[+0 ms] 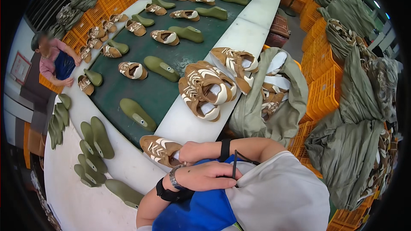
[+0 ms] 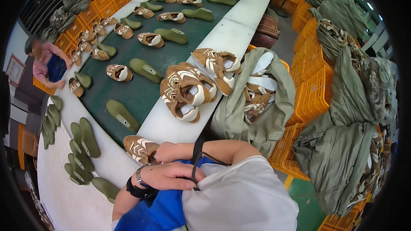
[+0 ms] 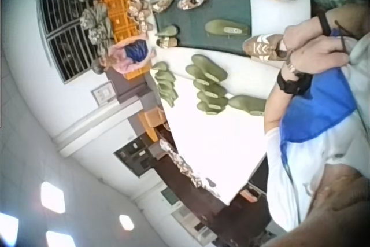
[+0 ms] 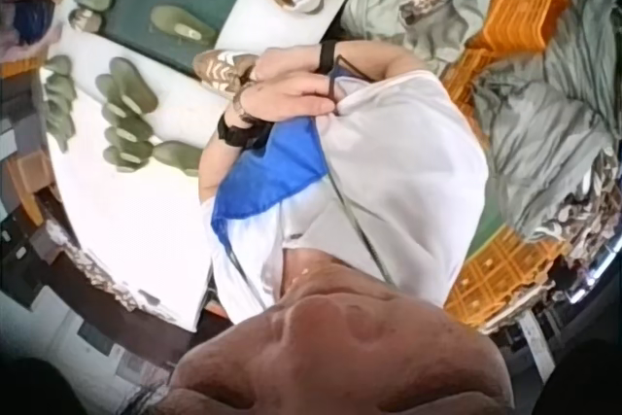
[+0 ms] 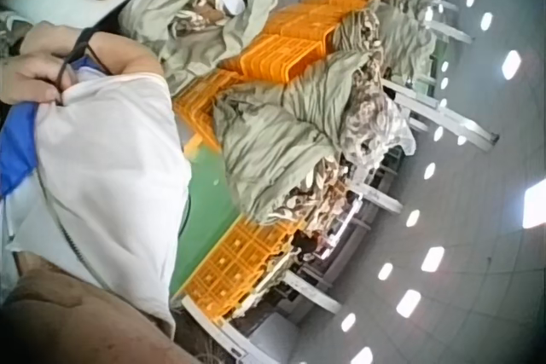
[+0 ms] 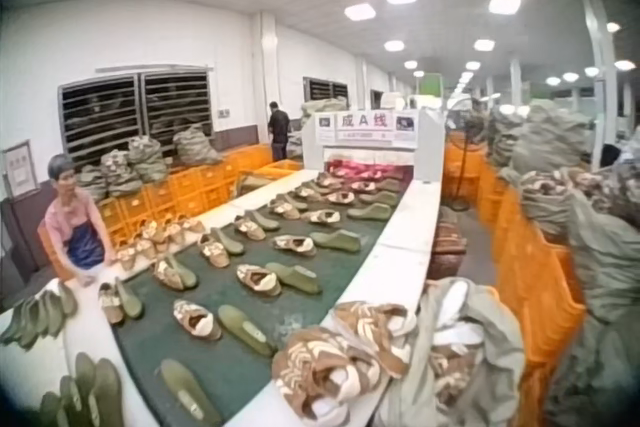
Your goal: Organizing shoes and placing them onto shoe lasts on a conveyor belt in a shoe factory.
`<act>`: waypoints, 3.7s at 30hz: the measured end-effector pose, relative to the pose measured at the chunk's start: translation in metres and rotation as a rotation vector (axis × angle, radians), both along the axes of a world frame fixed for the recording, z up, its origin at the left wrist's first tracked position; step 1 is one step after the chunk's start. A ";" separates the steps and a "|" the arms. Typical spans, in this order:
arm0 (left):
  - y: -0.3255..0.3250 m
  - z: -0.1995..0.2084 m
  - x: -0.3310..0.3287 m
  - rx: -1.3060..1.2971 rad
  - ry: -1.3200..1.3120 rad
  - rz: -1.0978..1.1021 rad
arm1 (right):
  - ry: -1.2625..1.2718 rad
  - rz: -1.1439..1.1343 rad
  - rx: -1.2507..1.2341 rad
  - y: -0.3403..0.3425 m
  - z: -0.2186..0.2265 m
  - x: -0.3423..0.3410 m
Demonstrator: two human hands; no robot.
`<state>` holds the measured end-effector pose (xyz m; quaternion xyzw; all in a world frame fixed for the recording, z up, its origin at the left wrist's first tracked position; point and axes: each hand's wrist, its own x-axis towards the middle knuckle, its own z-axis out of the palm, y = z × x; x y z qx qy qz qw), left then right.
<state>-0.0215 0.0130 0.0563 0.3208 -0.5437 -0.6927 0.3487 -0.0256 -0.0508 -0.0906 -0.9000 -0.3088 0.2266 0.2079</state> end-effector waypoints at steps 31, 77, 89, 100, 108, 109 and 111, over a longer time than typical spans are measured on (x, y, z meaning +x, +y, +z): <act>0.080 -0.052 0.068 -0.125 0.192 0.568 | -0.196 -0.414 0.344 0.117 -0.040 0.331; -0.232 -0.250 -0.075 0.215 -1.428 0.234 | -0.281 -2.227 1.132 -0.449 -0.137 -0.333; -0.247 -0.165 -0.124 -0.065 -0.789 0.685 | -0.525 -1.948 1.597 -0.419 -0.009 -0.434; -0.224 -0.245 -0.083 0.206 -1.035 0.654 | -0.261 -2.480 1.816 -0.508 -0.105 -0.403; -0.193 -0.270 -0.084 0.394 -0.953 1.093 | -0.023 -2.244 0.480 -0.601 -0.141 -0.295; -0.191 -0.265 -0.088 0.447 -0.954 1.073 | 0.007 -2.215 0.397 -0.600 -0.164 -0.276; -0.187 -0.264 -0.092 0.453 -0.973 1.099 | 0.131 -2.146 0.371 -0.592 -0.180 -0.247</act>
